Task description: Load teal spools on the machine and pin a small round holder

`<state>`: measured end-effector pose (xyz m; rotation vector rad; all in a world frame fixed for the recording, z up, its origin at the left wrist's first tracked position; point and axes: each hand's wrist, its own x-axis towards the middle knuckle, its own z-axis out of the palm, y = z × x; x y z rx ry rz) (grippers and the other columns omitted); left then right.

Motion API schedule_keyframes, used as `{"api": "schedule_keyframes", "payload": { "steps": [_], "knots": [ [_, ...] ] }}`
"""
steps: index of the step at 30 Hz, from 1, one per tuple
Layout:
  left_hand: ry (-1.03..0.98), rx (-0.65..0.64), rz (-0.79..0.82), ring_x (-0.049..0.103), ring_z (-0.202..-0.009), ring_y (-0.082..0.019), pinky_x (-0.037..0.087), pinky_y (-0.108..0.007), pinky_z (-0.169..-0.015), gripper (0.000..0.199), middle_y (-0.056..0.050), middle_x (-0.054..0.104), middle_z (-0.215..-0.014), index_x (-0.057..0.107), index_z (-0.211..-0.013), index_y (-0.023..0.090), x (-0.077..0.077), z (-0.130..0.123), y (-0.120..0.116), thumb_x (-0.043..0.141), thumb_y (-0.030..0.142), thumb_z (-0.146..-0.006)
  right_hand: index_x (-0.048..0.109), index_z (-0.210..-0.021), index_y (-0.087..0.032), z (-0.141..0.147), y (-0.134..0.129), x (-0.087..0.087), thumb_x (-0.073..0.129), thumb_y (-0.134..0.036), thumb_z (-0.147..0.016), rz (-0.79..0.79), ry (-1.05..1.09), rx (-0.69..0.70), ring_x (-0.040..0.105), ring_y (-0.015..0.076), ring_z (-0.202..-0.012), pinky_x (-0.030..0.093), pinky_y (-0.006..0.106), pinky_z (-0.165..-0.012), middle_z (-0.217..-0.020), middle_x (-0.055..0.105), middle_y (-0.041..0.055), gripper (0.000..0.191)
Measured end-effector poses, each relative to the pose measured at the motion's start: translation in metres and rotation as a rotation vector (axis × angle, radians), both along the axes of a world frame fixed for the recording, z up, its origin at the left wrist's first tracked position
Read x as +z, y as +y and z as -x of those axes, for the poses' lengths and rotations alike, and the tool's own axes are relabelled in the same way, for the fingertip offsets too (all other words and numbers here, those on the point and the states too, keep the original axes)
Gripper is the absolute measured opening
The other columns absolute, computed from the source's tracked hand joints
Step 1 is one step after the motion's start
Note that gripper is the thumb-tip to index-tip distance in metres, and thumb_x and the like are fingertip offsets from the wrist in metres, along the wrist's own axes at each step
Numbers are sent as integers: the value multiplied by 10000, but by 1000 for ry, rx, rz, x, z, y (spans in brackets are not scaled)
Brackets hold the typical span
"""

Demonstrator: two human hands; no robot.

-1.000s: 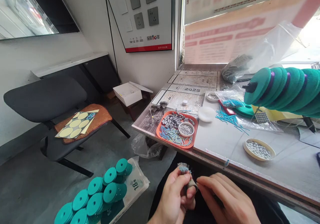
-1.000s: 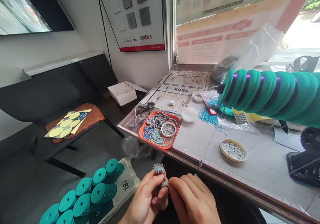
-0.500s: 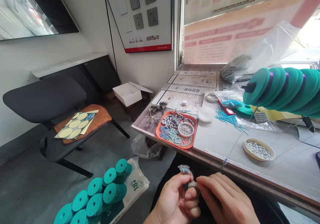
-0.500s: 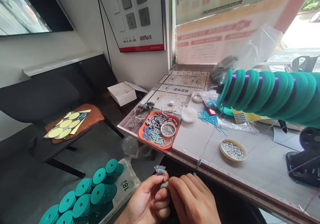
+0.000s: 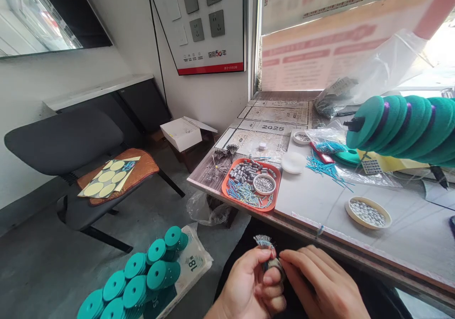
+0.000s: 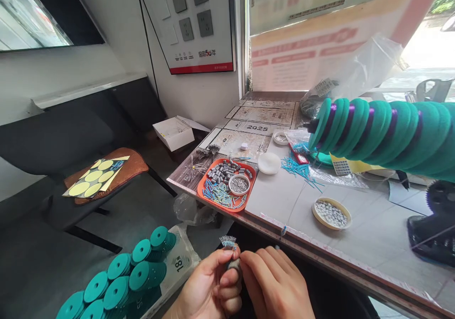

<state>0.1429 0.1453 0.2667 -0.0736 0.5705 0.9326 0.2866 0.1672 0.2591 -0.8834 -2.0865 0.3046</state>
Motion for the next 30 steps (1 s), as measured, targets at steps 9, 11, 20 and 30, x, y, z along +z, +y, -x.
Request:
{"api": "schedule_keyframes", "payload": {
  "steps": [9, 11, 20, 30],
  "knots": [
    [106, 12, -18, 133, -316, -15, 92, -151, -373, 243, 87, 438, -395, 478, -699, 181, 4, -2, 0, 704, 243, -635, 560, -855, -195, 2, 0, 1, 427, -190, -939, -15, 12, -40, 509, 115, -563, 383, 244, -554, -634, 553, -11, 158],
    [126, 15, -27, 126, -313, -14, 86, -155, -373, 264, 90, 438, -391, 475, -702, 185, 5, -3, 0, 716, 255, -621, 553, -916, -193, 2, 0, 0, 423, -211, -944, -8, 23, -62, 519, 108, -561, 409, 229, -549, -645, 561, -11, 134],
    [178, 8, -41, 123, -312, -15, 83, -160, -369, 292, 97, 426, -380, 472, -715, 193, 6, -3, 0, 727, 278, -600, 511, -998, -158, -1, 3, 0, 452, -225, -920, -41, -12, -29, 531, 104, -548, 445, 190, -511, -656, 540, -5, 119],
    [493, 75, -125, 190, -365, -19, 90, -167, -389, 334, 93, 403, -467, 446, -752, 191, 9, -10, -5, 700, 366, -625, 539, -819, -195, 2, 1, 2, 440, -184, -925, 7, 56, -65, 500, 106, -534, 392, 220, -538, -624, 540, -18, 146]
  ]
}}
